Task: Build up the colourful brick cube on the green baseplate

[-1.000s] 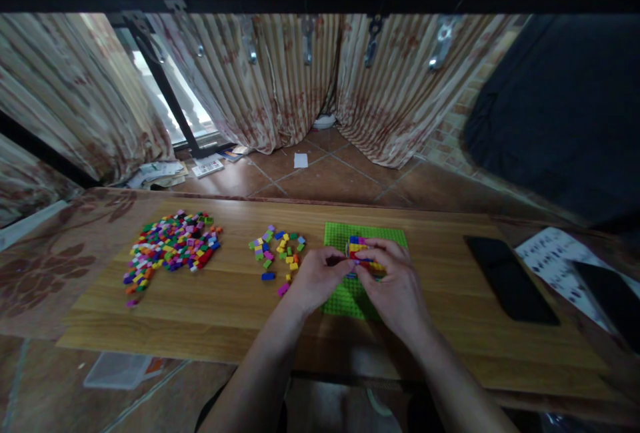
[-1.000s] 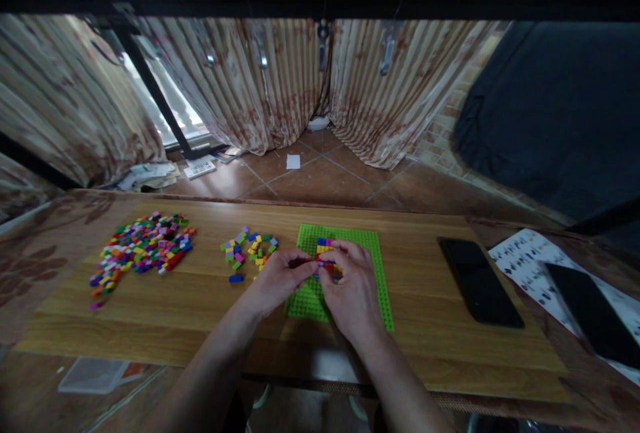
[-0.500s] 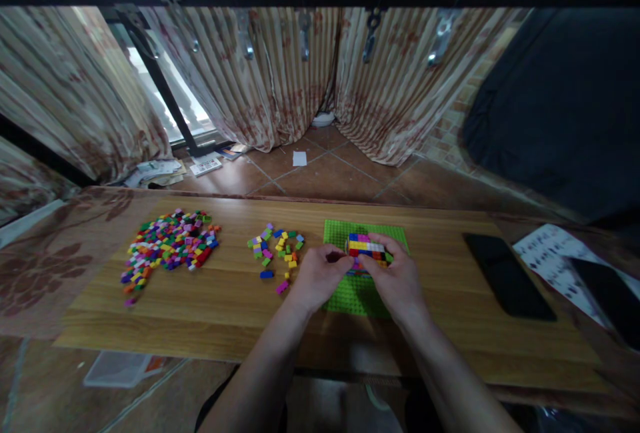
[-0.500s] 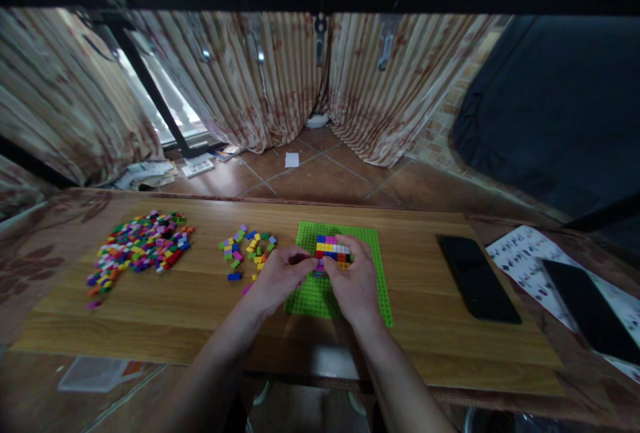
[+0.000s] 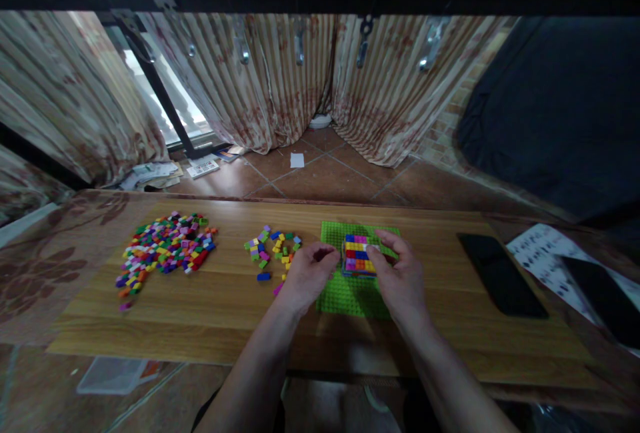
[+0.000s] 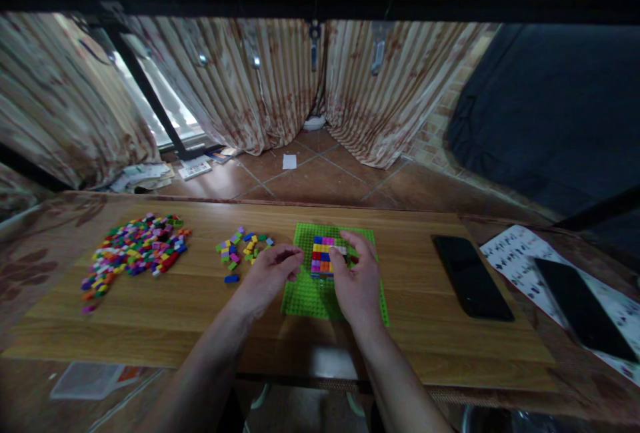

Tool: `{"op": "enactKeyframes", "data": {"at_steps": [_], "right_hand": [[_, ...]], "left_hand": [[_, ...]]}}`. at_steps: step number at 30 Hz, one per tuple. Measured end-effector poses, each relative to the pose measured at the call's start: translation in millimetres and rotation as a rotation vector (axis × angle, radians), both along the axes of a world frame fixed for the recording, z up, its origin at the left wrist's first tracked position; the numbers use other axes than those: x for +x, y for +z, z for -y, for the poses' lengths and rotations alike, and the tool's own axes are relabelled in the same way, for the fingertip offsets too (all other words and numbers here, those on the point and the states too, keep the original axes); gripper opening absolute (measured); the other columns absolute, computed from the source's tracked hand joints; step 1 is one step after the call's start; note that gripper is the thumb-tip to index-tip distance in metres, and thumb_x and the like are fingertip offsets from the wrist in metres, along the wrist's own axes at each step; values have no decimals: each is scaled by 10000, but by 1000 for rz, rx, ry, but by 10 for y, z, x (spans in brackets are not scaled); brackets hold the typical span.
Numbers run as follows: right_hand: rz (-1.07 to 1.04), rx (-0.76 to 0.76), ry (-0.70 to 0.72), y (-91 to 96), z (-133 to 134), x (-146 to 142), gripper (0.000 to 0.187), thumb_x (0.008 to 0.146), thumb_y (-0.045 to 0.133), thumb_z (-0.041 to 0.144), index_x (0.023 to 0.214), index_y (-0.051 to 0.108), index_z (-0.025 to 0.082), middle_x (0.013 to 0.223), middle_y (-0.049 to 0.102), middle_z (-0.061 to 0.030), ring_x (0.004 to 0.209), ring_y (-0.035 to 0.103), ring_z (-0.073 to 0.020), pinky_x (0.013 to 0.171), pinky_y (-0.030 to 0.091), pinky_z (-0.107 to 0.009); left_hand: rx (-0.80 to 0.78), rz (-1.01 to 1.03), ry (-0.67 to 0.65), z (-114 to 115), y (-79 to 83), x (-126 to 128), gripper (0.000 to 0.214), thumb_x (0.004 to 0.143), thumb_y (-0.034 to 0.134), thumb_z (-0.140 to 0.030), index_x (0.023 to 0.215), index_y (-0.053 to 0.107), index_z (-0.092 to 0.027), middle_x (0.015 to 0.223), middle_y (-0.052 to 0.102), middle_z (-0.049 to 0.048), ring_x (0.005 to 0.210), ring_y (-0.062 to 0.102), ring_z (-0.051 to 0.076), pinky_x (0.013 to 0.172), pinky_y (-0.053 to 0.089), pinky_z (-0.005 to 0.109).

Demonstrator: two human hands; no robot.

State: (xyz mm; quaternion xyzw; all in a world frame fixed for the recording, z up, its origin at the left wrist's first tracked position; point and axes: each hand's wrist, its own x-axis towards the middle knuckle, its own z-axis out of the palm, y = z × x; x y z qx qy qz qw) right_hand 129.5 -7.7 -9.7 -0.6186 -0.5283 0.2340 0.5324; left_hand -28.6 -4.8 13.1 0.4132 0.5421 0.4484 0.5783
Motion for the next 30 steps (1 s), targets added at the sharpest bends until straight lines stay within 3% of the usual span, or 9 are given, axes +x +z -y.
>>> {"op": "enactKeyframes", "data": {"at_steps": [3,6,13,18,22,30], "right_hand": [[-5,35,-59,37,5,15,288,818,605,374,1060,667,231,1141,636,-89,1030,605,-253,852,496,-452],[-27,64,-50,59,14,4,247,829,595,362,1023,676,233,1116,647,-81,998,621,-243,847,497,-446],[69,183,-8,140,57,-54,154,868,578,279,978,673,228,1081,655,-75,1034,606,-225,921,474,-447],[249,246,179,237,137,-131,149,871,586,228,987,677,251,1137,630,-68,1075,589,-223,941,472,-441],[373,276,292,243,167,-181,168,857,621,228,1011,676,264,1160,629,-68,1088,580,-238,926,479,-453],[503,311,303,181,155,-156,151,857,627,242,968,702,312,1146,654,-46,1057,595,-251,904,469,-470]], "left_hand": [[-42,124,93,-16,37,-102,148,678,592,-59,779,671,-132,707,652,-3,681,605,105,663,474,215],[-70,186,92,-26,52,-160,202,660,561,1,780,671,-119,758,684,23,742,654,120,737,509,235],[-67,160,-61,2,97,-139,80,769,596,-75,812,659,-98,686,683,33,624,649,105,661,525,232],[-104,155,-95,34,170,-149,126,767,655,-154,888,653,-118,730,695,25,603,652,106,568,501,206],[-91,184,-153,45,183,-170,200,763,686,-252,918,663,-128,705,685,15,600,641,100,587,502,209],[-71,155,-165,39,139,-141,222,735,712,-326,850,686,-138,669,667,4,582,600,87,579,467,198]]}}
